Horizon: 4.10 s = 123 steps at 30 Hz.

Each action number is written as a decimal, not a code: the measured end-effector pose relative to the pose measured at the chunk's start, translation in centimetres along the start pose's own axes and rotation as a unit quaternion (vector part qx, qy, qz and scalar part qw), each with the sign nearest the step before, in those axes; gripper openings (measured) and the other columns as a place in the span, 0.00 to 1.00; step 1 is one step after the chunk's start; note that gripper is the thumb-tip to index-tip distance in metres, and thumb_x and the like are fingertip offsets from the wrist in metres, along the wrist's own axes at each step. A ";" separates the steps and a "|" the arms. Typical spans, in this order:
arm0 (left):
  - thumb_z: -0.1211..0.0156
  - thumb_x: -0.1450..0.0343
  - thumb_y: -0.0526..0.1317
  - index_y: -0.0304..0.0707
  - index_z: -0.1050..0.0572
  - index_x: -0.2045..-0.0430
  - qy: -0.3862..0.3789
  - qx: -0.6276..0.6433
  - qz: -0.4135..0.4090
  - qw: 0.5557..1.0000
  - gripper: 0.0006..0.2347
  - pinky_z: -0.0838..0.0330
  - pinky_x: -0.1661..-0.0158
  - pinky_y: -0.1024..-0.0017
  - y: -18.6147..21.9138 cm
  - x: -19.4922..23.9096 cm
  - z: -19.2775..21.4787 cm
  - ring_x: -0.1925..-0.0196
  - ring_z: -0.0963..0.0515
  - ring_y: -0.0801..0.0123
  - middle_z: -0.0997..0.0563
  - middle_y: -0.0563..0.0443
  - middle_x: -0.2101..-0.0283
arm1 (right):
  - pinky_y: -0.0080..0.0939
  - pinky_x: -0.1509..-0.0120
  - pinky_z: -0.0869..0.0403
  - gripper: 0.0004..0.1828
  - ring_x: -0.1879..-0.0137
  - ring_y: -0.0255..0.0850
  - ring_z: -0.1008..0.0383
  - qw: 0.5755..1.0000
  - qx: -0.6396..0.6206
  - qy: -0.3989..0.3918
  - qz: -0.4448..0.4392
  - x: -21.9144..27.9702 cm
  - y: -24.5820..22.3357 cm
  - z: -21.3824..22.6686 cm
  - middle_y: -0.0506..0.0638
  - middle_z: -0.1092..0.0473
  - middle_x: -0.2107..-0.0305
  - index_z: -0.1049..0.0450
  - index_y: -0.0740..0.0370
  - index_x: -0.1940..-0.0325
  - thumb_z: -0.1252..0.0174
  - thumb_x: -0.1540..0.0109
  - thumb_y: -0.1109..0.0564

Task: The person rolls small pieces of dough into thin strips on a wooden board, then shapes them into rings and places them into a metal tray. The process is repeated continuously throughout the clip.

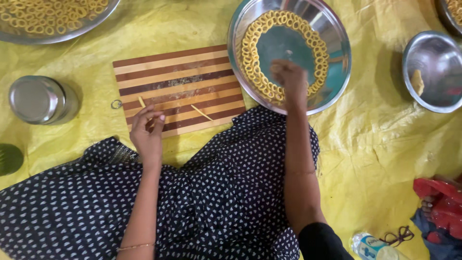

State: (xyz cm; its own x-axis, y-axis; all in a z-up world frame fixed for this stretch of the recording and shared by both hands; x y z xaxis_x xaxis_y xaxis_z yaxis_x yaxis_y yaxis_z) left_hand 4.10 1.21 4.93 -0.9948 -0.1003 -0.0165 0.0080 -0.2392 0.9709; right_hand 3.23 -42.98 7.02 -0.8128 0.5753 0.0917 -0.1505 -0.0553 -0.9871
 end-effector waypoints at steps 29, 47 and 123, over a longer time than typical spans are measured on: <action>0.36 0.27 0.31 0.38 0.19 0.64 -0.010 0.033 0.007 0.999 0.03 0.22 0.49 0.75 -0.4 -0.3 -0.4 0.45 0.21 0.72 0.22 0.50 0.44 | 0.49 0.49 0.24 0.12 0.58 0.53 0.19 0.891 0.427 0.131 0.083 -6.5 7.5 14.1 0.60 0.22 0.64 0.15 0.56 0.57 0.38 0.43 0.62; 0.36 0.27 0.31 0.37 0.19 0.64 -0.011 0.022 0.013 1.000 0.02 0.22 0.50 0.75 -0.2 -0.3 -0.4 0.47 0.21 0.73 0.22 0.49 0.44 | 0.51 0.53 0.24 0.08 0.60 0.54 0.20 0.869 0.471 0.149 0.026 -7.0 7.8 13.7 0.58 0.22 0.68 0.15 0.57 0.66 0.28 0.49 0.58; 0.35 0.32 0.32 0.35 0.19 0.65 -0.258 0.217 0.103 0.936 0.05 0.25 0.38 0.71 -3.5 -0.1 -5.3 0.37 0.22 0.61 0.25 0.49 0.36 | 0.36 0.51 0.25 0.05 0.57 0.36 0.22 0.930 -0.101 -0.259 -0.241 16.1 -0.8 -16.3 0.48 0.22 0.64 0.23 0.60 0.59 0.40 0.38 0.58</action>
State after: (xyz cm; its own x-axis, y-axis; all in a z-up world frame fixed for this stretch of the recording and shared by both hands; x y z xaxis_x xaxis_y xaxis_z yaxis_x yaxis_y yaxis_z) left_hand 4.72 -3.05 0.23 -0.8946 0.4045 0.1896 0.2736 0.1605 0.9483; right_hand -0.55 -20.42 7.12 -0.8483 0.0214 0.5290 -0.5008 0.2917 -0.8149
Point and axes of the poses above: each hand's wrist, its own x-axis away from the middle knuckle, its own z-axis out of the back of the hand, y = z × x, the point moved 5 cm from there along -x, towards the middle knuckle
